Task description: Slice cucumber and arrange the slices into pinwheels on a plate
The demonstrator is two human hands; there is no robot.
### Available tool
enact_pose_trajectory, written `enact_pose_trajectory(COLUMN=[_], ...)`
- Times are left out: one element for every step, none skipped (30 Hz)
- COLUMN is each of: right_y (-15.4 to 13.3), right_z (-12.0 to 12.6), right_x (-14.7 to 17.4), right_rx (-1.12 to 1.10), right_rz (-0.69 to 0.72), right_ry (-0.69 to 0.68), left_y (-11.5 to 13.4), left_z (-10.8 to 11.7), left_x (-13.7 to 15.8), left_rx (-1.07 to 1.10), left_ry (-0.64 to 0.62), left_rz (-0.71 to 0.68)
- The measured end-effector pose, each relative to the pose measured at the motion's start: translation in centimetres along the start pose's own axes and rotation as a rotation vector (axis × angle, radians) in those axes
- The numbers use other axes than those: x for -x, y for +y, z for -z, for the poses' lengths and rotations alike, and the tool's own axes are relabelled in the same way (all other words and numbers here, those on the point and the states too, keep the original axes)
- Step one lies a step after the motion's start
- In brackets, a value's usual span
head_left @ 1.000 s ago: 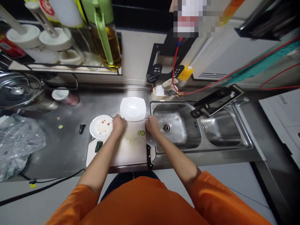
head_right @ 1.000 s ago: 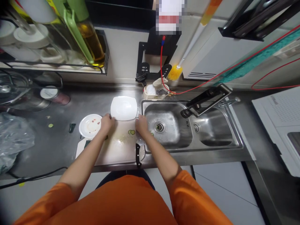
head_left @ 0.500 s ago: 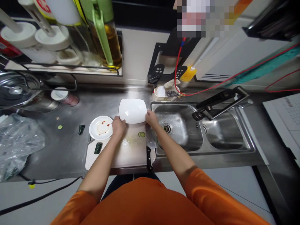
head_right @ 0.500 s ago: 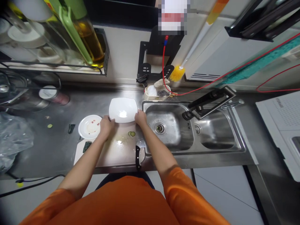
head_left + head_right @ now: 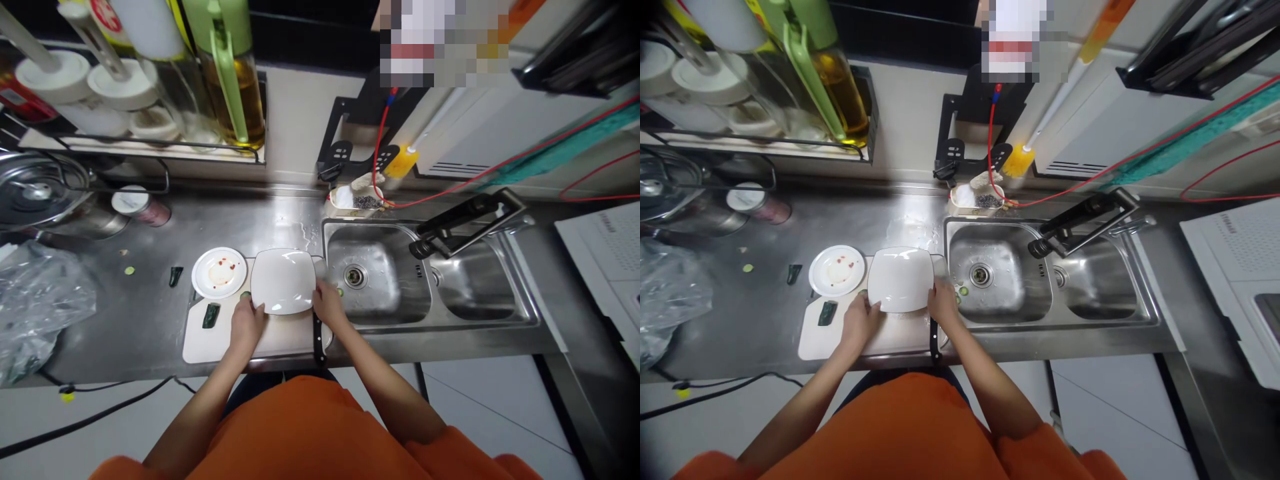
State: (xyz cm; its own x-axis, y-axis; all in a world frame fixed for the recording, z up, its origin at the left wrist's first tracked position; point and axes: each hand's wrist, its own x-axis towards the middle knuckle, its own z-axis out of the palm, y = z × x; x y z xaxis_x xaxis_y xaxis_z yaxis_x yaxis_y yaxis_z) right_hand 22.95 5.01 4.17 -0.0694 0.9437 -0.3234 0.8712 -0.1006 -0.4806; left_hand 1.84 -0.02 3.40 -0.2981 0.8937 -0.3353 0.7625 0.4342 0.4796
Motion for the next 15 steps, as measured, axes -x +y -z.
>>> enact_pose_trajectory(right_y=[0.0, -0.02, -0.05, -0.09, -0.15, -0.21, -0.28, -0.35, -0.41, -0.47, -0.54, -0.61, -0.7, -0.82, -0.97], right_z=[-0.05, -0.07, -0.07, -0.07, -0.07, -0.08, -0.1, -0.13, -0.17, -0.21, -0.24, -0.25, -0.23, -0.17, -0.08], right_x=[0.1, 0.16, 0.19, 0.21, 0.22, 0.23, 0.24, 0.24, 0.24, 0.24, 0.24, 0.25, 0.26, 0.27, 0.3], right_rx=[0.017, 0.037, 0.058, 0.08, 0.1, 0.119, 0.137, 0.153, 0.166, 0.177, 0.184, 0.189, 0.194, 0.2, 0.208], right_rz=[0.001, -0.004, -0.013, -0.025, -0.037, -0.048, -0.057, -0.064, -0.071, -0.077, -0.081, -0.086, -0.091, -0.097, -0.105], right_ry=[-0.007, -0.013, -0.016, -0.019, -0.022, -0.029, -0.035, -0.041, -0.047, -0.052, -0.055, -0.056, -0.06, -0.064, -0.07], left_y=[-0.12, -0.19, -0.24, -0.27, -0.29, -0.31, -0.32, -0.34, -0.37, -0.4, -0.43, -0.47, -0.52, -0.57, -0.61], left_z=[-0.14, -0.25, -0.32, -0.38, -0.42, -0.45, -0.49, -0.54, -0.6, -0.67, -0.74, -0.82, -0.89, -0.97, -1.04], left_x=[0.08, 0.13, 0.16, 0.18, 0.19, 0.2, 0.21, 0.21, 0.21, 0.21, 0.22, 0.22, 0.23, 0.24, 0.25], left_rx=[-0.007, -0.012, -0.014, -0.017, -0.019, -0.022, -0.027, -0.032, -0.037, -0.041, -0.046, -0.051, -0.057, -0.063, -0.07], left_ry=[-0.002, -0.002, 0.001, 0.003, 0.005, 0.007, 0.008, 0.01, 0.013, 0.016, 0.018, 0.017, 0.014, 0.009, 0.005], left_rz=[0.0, -0.003, -0.006, -0.009, -0.013, -0.015, -0.016, -0.017, -0.016, -0.016, -0.015, -0.013, -0.011, -0.009, -0.007])
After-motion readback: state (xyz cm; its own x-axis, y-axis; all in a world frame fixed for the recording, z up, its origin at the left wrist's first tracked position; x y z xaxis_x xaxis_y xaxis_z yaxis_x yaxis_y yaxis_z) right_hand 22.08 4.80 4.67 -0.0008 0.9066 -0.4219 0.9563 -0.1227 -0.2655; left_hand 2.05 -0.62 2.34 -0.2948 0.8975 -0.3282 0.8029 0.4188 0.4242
